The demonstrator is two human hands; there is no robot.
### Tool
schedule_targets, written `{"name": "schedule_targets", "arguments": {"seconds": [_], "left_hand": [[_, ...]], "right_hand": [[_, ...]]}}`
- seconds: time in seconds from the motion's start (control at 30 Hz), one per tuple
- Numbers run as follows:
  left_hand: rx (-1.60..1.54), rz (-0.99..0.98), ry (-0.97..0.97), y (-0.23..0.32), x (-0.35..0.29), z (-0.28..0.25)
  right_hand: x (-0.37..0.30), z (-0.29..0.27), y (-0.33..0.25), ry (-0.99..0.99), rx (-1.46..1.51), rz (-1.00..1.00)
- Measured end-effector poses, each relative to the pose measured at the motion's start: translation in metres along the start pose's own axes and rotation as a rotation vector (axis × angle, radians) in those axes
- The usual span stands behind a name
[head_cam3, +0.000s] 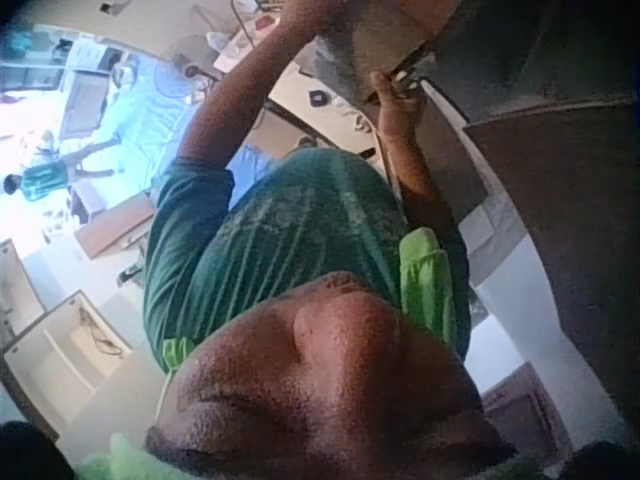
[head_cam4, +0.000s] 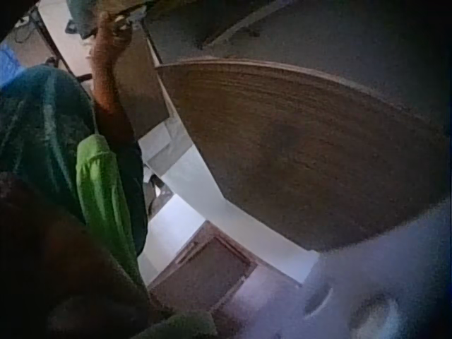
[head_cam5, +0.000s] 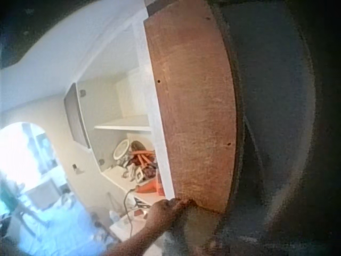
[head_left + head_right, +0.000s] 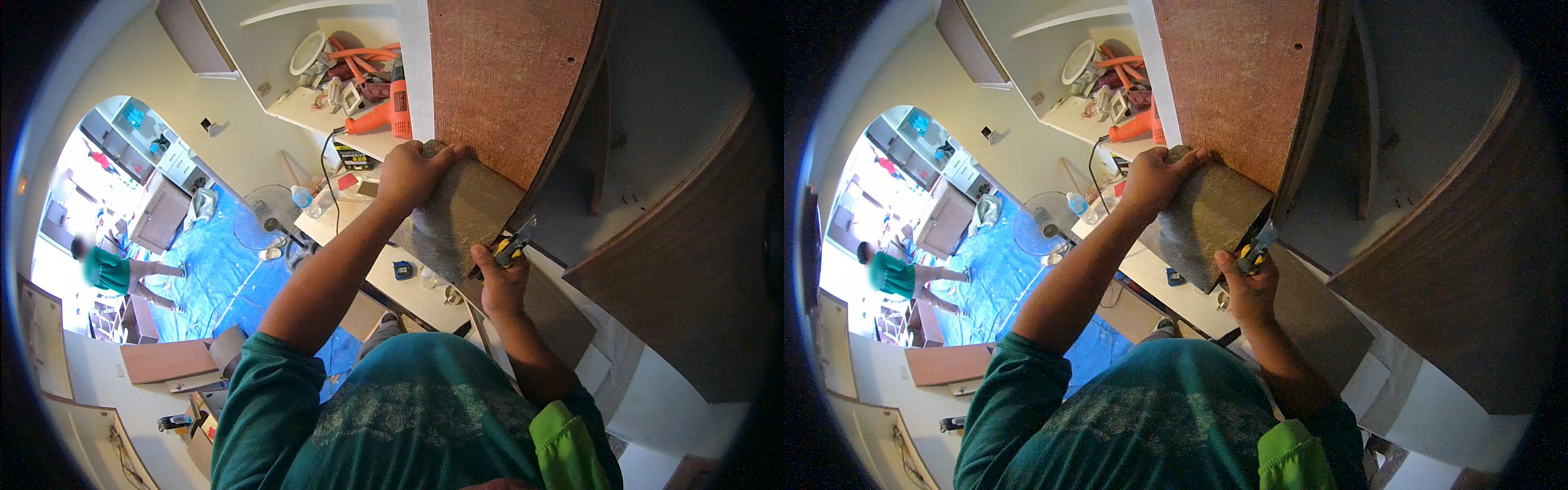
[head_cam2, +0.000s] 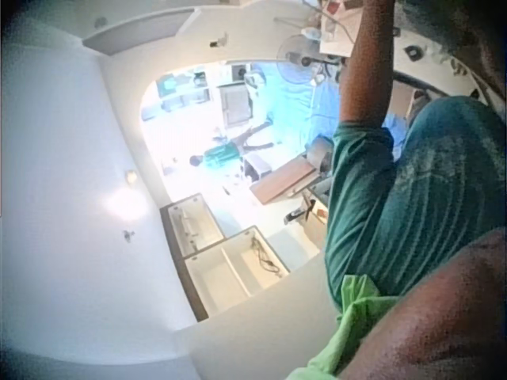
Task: The person uses a utility knife to trim the edge of a brown contact paper applied to a white cabinet shelf. They repeatedly reposition the paper and cut along the edge to fit it around the corner of the shelf.
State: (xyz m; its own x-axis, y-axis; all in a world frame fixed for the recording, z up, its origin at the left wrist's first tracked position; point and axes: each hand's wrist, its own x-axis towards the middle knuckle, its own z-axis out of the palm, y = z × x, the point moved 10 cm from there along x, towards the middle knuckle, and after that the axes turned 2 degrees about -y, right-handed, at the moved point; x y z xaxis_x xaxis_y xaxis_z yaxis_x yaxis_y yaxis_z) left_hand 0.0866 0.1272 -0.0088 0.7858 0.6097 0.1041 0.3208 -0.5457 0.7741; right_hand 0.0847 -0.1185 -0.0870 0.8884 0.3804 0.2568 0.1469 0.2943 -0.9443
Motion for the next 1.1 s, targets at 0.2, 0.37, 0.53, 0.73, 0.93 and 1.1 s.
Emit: {"name": "schedule_targets", "arguments": {"seconds": [0.2,0.37,0.53,0.73,0.93,1.1], "left_hand": [[-0.161,-0.040,0.059,-0.025,-0.014,0.019],[-0.348,-0.041,0.114,-0.025,-0.032,0.026],[-0.459,-0.068,0.139,-0.033,-0.039,0.038],[-0.502,-0.097,0.133,-0.039,-0.044,0.040],[-0.626,-0.085,0.126,-0.036,-0.047,0.041],[-0.579,-0.036,0.194,-0.036,-0.046,0.038]], "right_hand": [[-0.002,-0.026,-0.022,0.032,-0.318,0.063],[0.014,-0.064,-0.057,-0.028,-0.213,0.000],[0.042,-0.042,-0.151,-0.241,-0.448,0.003],[0.068,0.069,-0.201,-0.542,-1.308,-0.388],[0.091,0.114,-0.158,-0.756,-1.953,-0.466],[0.099,0.122,-0.139,-0.780,-2.044,-0.452]]}}
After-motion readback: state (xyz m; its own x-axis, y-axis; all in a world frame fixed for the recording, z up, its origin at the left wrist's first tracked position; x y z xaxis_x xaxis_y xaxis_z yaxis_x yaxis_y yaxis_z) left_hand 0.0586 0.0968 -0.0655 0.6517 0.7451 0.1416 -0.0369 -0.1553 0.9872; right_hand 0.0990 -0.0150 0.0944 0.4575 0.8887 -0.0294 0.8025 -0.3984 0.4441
